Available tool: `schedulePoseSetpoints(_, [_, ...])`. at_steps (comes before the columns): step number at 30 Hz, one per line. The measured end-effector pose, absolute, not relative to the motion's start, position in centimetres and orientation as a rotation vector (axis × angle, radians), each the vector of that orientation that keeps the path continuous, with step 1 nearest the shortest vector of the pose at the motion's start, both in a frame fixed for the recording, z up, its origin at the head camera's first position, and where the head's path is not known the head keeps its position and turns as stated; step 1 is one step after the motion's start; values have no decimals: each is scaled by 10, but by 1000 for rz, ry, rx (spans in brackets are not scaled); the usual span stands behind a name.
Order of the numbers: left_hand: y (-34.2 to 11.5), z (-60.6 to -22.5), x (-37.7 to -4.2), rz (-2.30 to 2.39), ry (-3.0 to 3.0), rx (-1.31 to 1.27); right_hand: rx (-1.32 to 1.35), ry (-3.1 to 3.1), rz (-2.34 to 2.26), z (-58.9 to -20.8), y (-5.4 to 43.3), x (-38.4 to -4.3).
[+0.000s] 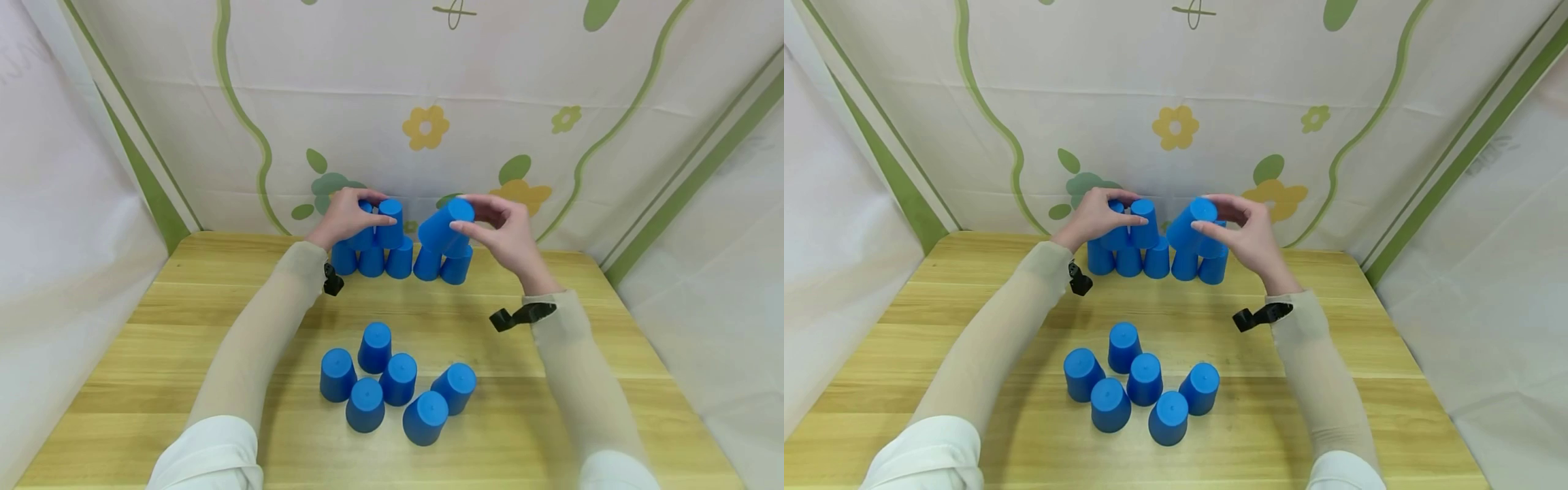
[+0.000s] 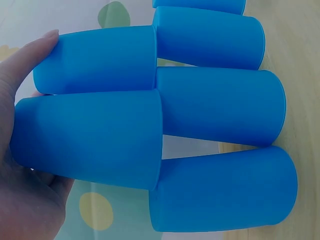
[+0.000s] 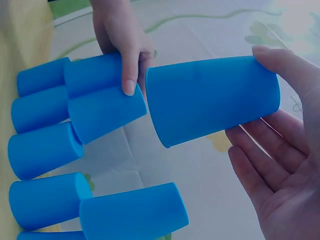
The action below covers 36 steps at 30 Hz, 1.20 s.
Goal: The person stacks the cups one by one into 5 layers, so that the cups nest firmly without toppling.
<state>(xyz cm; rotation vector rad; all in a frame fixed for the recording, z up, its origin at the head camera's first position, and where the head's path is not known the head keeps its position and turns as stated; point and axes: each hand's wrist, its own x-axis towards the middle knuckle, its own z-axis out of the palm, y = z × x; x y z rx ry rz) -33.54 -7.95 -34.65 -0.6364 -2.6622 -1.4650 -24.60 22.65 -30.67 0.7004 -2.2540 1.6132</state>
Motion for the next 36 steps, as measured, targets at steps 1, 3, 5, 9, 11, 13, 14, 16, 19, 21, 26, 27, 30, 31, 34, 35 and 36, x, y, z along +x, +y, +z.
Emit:
schedulePoseSetpoints(1, [-79,-346,-335,-1461,-2663,-641,680,-2254,1618,-305,226,-249])
schedulePoseSetpoints(3, [-79,-346,-335,-1456,-2660,-648,636,-2267,1618,-303,226,-255])
schedulePoseSetpoints(5, [-78,-345,-335,-1450,-2658,-655,581,-2295,1600,-301,225,-261])
schedulePoseSetpoints(9, [-77,-344,-334,-1441,-2663,-662,461,-2369,1564,-298,223,-274])
schedulePoseSetpoints(11, [-76,-344,-334,-1438,-2668,-661,414,-2402,1551,-297,222,-281])
schedulePoseSetpoints(13, [-76,-343,-334,-1440,-2668,-663,389,-2431,1534,-297,220,-289])
schedulePoseSetpoints(14, [-76,-343,-334,-1442,-2668,-662,390,-2441,1525,-298,219,-292])
schedulePoseSetpoints(16, [-76,-342,-333,-1447,-2662,-658,397,-2460,1505,-300,217,-299])
schedulePoseSetpoints(19, [-76,-342,-333,-1454,-2658,-654,421,-2486,1470,-306,215,-307])
schedulePoseSetpoints(21, [-75,-342,-333,-1449,-2659,-652,424,-2510,1455,-312,214,-312])
schedulePoseSetpoints(26, [-74,-342,-333,-1428,-2661,-657,397,-2601,1410,-324,210,-317])
schedulePoseSetpoints(27, [-74,-342,-333,-1424,-2662,-658,391,-2621,1402,-325,210,-317])
schedulePoseSetpoints(30, [-74,-341,-333,-1408,-2666,-660,374,-2670,1373,-328,208,-318])
schedulePoseSetpoints(31, [-74,-340,-333,-1406,-2667,-660,369,-2681,1364,-329,208,-318])
schedulePoseSetpoints(34, [-74,-340,-334,-1400,-2666,-659,367,-2704,1338,-331,207,-319])
schedulePoseSetpoints(35, [-74,-340,-334,-1400,-2667,-658,368,-2713,1326,-332,207,-319])
schedulePoseSetpoints(36, [-74,-340,-334,-1402,-2668,-657,371,-2720,1315,-333,207,-319])
